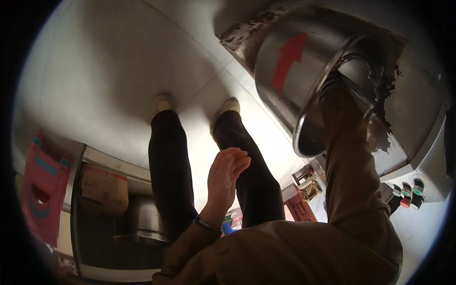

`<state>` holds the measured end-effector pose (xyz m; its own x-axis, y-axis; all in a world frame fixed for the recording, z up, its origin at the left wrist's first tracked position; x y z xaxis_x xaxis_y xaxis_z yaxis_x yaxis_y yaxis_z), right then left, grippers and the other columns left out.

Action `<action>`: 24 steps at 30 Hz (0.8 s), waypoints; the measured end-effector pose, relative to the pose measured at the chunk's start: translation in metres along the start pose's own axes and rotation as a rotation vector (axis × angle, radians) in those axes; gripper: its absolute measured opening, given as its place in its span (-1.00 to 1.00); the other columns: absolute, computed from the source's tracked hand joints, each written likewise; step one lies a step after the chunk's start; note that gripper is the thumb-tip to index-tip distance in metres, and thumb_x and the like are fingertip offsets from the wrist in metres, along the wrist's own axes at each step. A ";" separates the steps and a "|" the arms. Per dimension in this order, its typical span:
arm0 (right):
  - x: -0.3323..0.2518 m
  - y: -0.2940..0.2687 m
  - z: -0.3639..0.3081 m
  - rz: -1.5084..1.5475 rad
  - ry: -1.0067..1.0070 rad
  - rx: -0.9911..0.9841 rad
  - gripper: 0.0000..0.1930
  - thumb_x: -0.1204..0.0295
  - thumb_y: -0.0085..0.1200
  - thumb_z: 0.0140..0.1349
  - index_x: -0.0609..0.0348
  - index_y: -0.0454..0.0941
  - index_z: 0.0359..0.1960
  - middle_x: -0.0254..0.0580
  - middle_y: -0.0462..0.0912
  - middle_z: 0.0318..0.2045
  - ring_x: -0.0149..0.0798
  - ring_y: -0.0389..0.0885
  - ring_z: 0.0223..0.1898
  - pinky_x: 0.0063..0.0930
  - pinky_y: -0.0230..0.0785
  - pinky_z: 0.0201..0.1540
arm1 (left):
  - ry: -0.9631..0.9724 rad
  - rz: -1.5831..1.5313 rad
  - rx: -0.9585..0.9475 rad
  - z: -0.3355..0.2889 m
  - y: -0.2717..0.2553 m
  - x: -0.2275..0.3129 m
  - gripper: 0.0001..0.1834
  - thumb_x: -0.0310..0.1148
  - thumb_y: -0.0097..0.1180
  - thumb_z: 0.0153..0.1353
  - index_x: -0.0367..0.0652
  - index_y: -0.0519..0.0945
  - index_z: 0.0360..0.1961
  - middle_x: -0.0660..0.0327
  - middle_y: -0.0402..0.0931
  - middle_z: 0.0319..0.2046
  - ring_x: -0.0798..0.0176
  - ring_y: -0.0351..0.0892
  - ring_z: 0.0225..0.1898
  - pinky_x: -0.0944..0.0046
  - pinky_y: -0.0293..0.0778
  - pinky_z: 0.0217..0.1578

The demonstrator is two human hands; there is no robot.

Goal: The person removes dough from a mixer, kneads it on a countertop, and shapes it into a long loaf. They then use a bench scraper to cut the dough into several strips and brush the surface with egg wash from a small bowl.

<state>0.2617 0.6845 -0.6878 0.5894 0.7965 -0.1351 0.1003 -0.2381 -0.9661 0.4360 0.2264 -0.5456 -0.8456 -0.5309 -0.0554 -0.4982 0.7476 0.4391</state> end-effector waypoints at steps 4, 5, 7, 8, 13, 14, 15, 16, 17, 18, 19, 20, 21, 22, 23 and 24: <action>-0.043 -0.018 -0.047 0.133 -0.129 -0.025 -0.64 0.30 0.01 0.31 0.23 0.44 0.06 -0.01 0.59 -0.13 -0.06 0.57 -0.16 -0.26 0.43 -0.15 | -0.043 -0.022 0.000 0.004 0.005 -0.015 -0.70 -0.22 -0.08 0.46 -0.19 0.52 0.01 0.11 0.62 -0.11 0.18 0.64 -0.05 0.13 0.50 0.10; -0.055 -0.023 -0.064 0.177 -0.168 -0.036 -0.65 0.29 0.02 0.31 0.23 0.45 0.05 -0.02 0.59 -0.14 -0.07 0.57 -0.17 -0.27 0.43 -0.17 | -0.045 -0.007 -0.002 0.007 0.006 -0.019 -0.71 -0.23 -0.07 0.46 -0.19 0.53 0.00 0.11 0.62 -0.11 0.18 0.64 -0.05 0.13 0.51 0.09; -0.078 -0.026 -0.100 0.252 -0.238 -0.084 -0.65 0.29 0.03 0.31 0.23 0.46 0.04 -0.05 0.60 -0.16 -0.09 0.58 -0.20 -0.29 0.44 -0.20 | -0.065 0.019 -0.005 0.013 0.006 -0.026 -0.72 -0.23 -0.05 0.45 -0.19 0.53 -0.02 0.11 0.62 -0.12 0.18 0.64 -0.06 0.14 0.52 0.08; -0.088 -0.025 -0.113 0.278 -0.259 -0.105 -0.66 0.29 0.04 0.31 0.22 0.47 0.03 -0.06 0.61 -0.17 -0.10 0.59 -0.21 -0.30 0.44 -0.22 | -0.063 0.031 0.011 0.015 0.005 -0.027 -0.72 -0.23 -0.04 0.45 -0.19 0.54 -0.02 0.10 0.62 -0.12 0.18 0.64 -0.06 0.14 0.52 0.07; -0.051 -0.035 -0.133 0.551 -0.039 -0.136 -0.68 0.28 0.08 0.31 0.22 0.50 0.00 -0.12 0.64 -0.22 -0.16 0.61 -0.28 -0.34 0.45 -0.31 | -0.050 0.059 0.106 0.020 -0.005 -0.028 -0.74 -0.24 -0.03 0.44 -0.18 0.54 -0.03 0.10 0.62 -0.12 0.18 0.65 -0.07 0.16 0.53 0.06; -0.018 -0.034 -0.133 0.643 0.194 -0.163 -0.70 0.29 0.08 0.31 0.20 0.51 -0.03 -0.15 0.64 -0.26 -0.22 0.61 -0.33 -0.38 0.43 -0.38 | -0.043 0.033 0.054 0.020 -0.001 -0.027 -0.74 -0.23 -0.03 0.45 -0.18 0.54 -0.03 0.10 0.62 -0.12 0.18 0.65 -0.07 0.16 0.53 0.06; 0.016 -0.029 -0.136 0.734 0.429 -0.190 -0.73 0.30 0.09 0.32 0.19 0.53 -0.05 -0.18 0.65 -0.31 -0.29 0.60 -0.38 -0.42 0.41 -0.45 | -0.046 0.020 0.036 0.020 0.002 -0.026 -0.73 -0.23 -0.03 0.45 -0.18 0.54 -0.03 0.10 0.62 -0.12 0.18 0.65 -0.07 0.16 0.53 0.06; 0.045 -0.022 -0.137 0.776 0.619 -0.198 -0.74 0.30 0.09 0.32 0.19 0.53 -0.06 -0.18 0.65 -0.32 -0.29 0.59 -0.39 -0.42 0.40 -0.46 | -0.030 0.003 0.000 0.020 0.007 -0.023 -0.73 -0.23 -0.04 0.45 -0.18 0.54 -0.03 0.10 0.62 -0.12 0.19 0.65 -0.07 0.17 0.53 0.06; 0.060 -0.020 -0.124 0.748 0.572 -0.192 -0.74 0.30 0.09 0.32 0.19 0.53 -0.08 -0.18 0.64 -0.33 -0.29 0.59 -0.41 -0.42 0.40 -0.47 | -0.035 -0.017 -0.018 0.019 0.011 -0.022 -0.73 -0.24 -0.05 0.46 -0.18 0.53 -0.03 0.10 0.62 -0.12 0.20 0.64 -0.06 0.17 0.53 0.06; 0.079 -0.016 -0.112 0.786 0.622 -0.158 -0.75 0.31 0.10 0.31 0.19 0.52 -0.09 -0.18 0.64 -0.34 -0.29 0.58 -0.42 -0.42 0.39 -0.48 | -0.048 -0.009 -0.001 0.019 0.012 -0.021 -0.73 -0.24 -0.06 0.46 -0.18 0.53 -0.03 0.10 0.62 -0.12 0.20 0.64 -0.06 0.16 0.53 0.06; 0.089 -0.008 -0.100 0.687 0.575 -0.188 -0.76 0.31 0.10 0.31 0.19 0.52 -0.11 -0.18 0.63 -0.35 -0.30 0.57 -0.43 -0.42 0.38 -0.50 | -0.048 -0.004 0.001 0.018 0.015 -0.018 -0.73 -0.24 -0.07 0.46 -0.18 0.53 -0.03 0.10 0.62 -0.12 0.21 0.64 -0.06 0.16 0.53 0.06; 0.098 0.001 -0.086 0.656 0.564 -0.188 -0.77 0.31 0.10 0.31 0.19 0.52 -0.12 -0.18 0.63 -0.36 -0.30 0.56 -0.45 -0.42 0.38 -0.51 | -0.048 0.001 0.005 0.018 0.018 -0.016 -0.74 -0.24 -0.07 0.46 -0.18 0.53 -0.03 0.10 0.61 -0.12 0.21 0.63 -0.06 0.16 0.53 0.05; 0.104 0.010 -0.075 0.628 0.553 -0.191 -0.78 0.31 0.10 0.31 0.19 0.52 -0.13 -0.18 0.62 -0.37 -0.30 0.55 -0.46 -0.42 0.37 -0.52 | -0.057 0.011 0.027 0.018 0.020 -0.013 -0.73 -0.23 -0.09 0.47 -0.18 0.53 -0.03 0.11 0.61 -0.12 0.23 0.63 -0.07 0.15 0.52 0.06; 0.109 0.018 -0.067 0.603 0.542 -0.193 -0.79 0.32 0.11 0.31 0.19 0.52 -0.15 -0.18 0.62 -0.38 -0.30 0.54 -0.47 -0.42 0.37 -0.53 | -0.052 0.014 0.020 0.019 0.024 -0.010 -0.72 -0.23 -0.10 0.47 -0.18 0.53 -0.03 0.11 0.61 -0.12 0.23 0.63 -0.07 0.15 0.52 0.07; 0.113 0.023 -0.059 0.583 0.539 -0.194 -0.79 0.32 0.11 0.31 0.19 0.52 -0.16 -0.18 0.61 -0.39 -0.31 0.53 -0.49 -0.42 0.36 -0.54 | -0.048 0.016 0.015 0.018 0.028 -0.007 -0.72 -0.22 -0.10 0.48 -0.18 0.53 -0.02 0.11 0.61 -0.11 0.23 0.63 -0.06 0.15 0.52 0.07; 0.115 0.029 -0.053 0.568 0.538 -0.201 -0.80 0.32 0.11 0.31 0.19 0.52 -0.18 -0.18 0.61 -0.40 -0.31 0.52 -0.50 -0.42 0.36 -0.55 | -0.046 0.009 0.003 0.018 0.032 -0.004 -0.72 -0.22 -0.10 0.48 -0.18 0.52 -0.02 0.11 0.61 -0.11 0.23 0.63 -0.06 0.15 0.51 0.07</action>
<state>0.3750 0.7398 -0.7198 0.8937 0.1592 -0.4194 -0.2184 -0.6622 -0.7168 0.4203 0.2598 -0.5480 -0.8577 -0.5057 -0.0926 -0.4912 0.7532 0.4375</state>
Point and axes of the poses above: each hand's wrist, its own z-axis towards the middle knuckle, its own y-axis out of the palm, x = y × z, the point moved 8 cm from there along z, towards the middle knuckle
